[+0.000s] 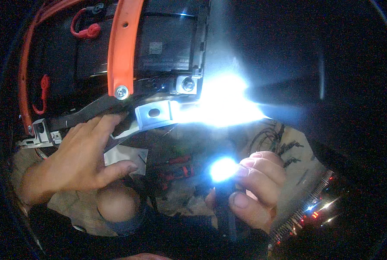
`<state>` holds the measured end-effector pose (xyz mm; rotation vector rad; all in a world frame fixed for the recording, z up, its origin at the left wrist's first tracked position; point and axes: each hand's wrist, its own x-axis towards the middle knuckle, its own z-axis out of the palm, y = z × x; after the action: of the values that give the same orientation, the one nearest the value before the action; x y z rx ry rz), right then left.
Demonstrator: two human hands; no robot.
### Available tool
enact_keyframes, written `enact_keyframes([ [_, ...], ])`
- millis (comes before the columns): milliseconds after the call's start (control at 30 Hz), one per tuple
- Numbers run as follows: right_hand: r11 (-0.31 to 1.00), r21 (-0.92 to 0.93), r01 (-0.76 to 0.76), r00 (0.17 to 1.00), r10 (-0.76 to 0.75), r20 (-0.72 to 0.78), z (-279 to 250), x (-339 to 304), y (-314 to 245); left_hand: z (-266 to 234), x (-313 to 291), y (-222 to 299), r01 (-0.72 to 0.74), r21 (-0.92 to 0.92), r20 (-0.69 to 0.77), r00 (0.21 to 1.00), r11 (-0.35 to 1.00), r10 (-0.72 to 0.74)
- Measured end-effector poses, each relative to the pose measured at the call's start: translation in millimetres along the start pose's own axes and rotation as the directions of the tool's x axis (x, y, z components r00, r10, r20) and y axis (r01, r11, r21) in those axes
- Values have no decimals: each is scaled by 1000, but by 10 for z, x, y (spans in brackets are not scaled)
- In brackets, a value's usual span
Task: The person works on the undercarriage of a vehicle, using a flashlight to inspect the area and a power drill to remove and install screws. They handle a metal bracket and align it with the vehicle's frame.
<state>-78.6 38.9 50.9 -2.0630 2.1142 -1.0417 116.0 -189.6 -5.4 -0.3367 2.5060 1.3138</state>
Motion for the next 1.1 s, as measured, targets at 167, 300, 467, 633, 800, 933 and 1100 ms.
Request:
enact_keyframes([
  [167, 979, -204, -28, 999, 34, 26, 68, 89, -117, -30, 33, 43, 154, -90, 110, 983, 984, -144],
  [300, 916, -401, 18, 1000, -26, -15, 179, 203, -194, -40, 42, 24, 161, -95, 141, 979, 982, -147],
  [467, 896, -444, 10, 1000, -16, -11, 301, 220, -302, -3, 37, -8, 119, -173, 75, 991, 978, -107],
  [633, 914, -403, 45, 999, -49, 2, 320, 254, -310, 9, 25, 51, 147, -45, 59, 988, 988, -144],
  [800, 904, -423, 69, 996, -38, 80, 311, 325, -319, -1, -5, -3, 132, -103, 110, 987, 986, -121],
  [933, 933, -347, 98, 988, -132, -75, 393, 291, -302, 71, -43, -51, 29, -45, 17, 999, 999, -28],
  [1100, 980, -196, 45, 999, -44, 8, 415, 418, -307, 75, -32, -80, -30, -129, 11, 999, 991, 31],
])
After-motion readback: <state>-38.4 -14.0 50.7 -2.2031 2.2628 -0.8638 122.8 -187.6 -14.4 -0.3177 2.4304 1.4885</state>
